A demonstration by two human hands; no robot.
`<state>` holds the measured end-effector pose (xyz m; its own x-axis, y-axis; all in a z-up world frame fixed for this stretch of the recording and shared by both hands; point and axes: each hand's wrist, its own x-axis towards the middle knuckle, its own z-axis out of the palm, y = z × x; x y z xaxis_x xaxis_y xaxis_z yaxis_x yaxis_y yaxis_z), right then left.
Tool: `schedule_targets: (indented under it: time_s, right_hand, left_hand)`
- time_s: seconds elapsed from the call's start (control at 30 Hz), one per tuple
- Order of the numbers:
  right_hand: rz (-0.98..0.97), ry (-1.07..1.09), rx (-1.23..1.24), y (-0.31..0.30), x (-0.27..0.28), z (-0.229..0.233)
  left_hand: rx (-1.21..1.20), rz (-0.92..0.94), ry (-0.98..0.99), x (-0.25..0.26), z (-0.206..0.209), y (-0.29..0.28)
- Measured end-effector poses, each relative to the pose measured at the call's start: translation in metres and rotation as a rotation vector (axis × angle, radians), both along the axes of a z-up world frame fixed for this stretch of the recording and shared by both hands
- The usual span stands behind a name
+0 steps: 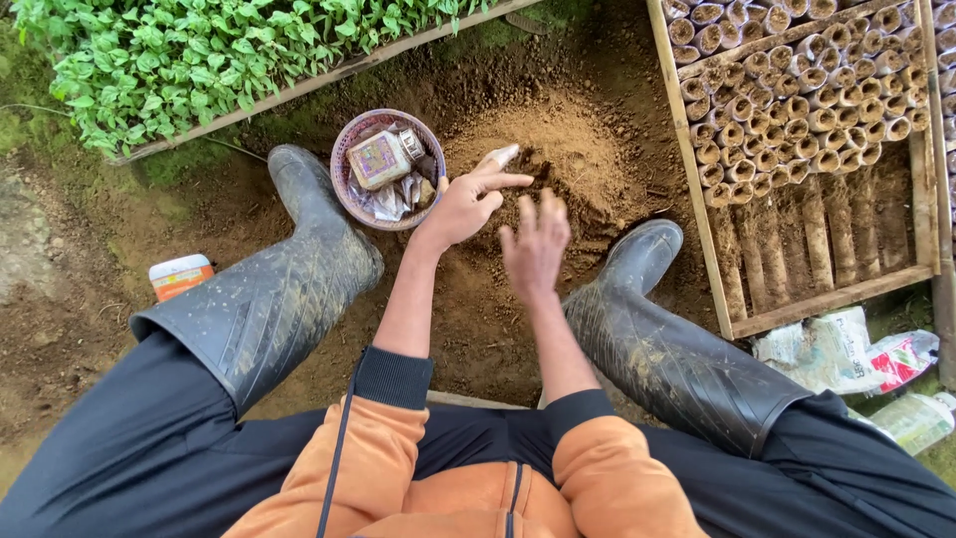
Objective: The person sits on the ground and repeatedly scoops soil with their hands, packs it into small plastic seedling pots, and places the filled pots into a wooden tray. The person also handles small seed packets from a bowl nearby.
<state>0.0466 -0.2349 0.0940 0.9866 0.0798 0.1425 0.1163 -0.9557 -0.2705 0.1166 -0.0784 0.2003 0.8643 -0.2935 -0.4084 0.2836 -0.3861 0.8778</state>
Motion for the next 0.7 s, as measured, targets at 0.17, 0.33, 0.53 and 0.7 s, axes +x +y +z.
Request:
schedule_targets:
  time_s: [0.17,0.33,0.53,0.7]
  right_hand:
    - [0.023,-0.033,-0.108,0.016,0.041,-0.046]
    - [0.076,0.097,-0.115,-0.003,0.104,-0.028]
    - [0.254,0.269,-0.173,-0.034,0.097,-0.061]
    - [0.391,0.002,-0.101,-0.051,0.089,-0.114]
  left_hand:
    - [0.351,-0.12,-0.076,-0.005,0.013,0.007]
    - [0.662,-0.34,-0.052,-0.01,0.009,0.009]
    - [0.836,-0.49,-0.039,-0.029,-0.024,-0.018]
    - [0.917,-0.628,-0.196,-0.047,-0.056,-0.037]
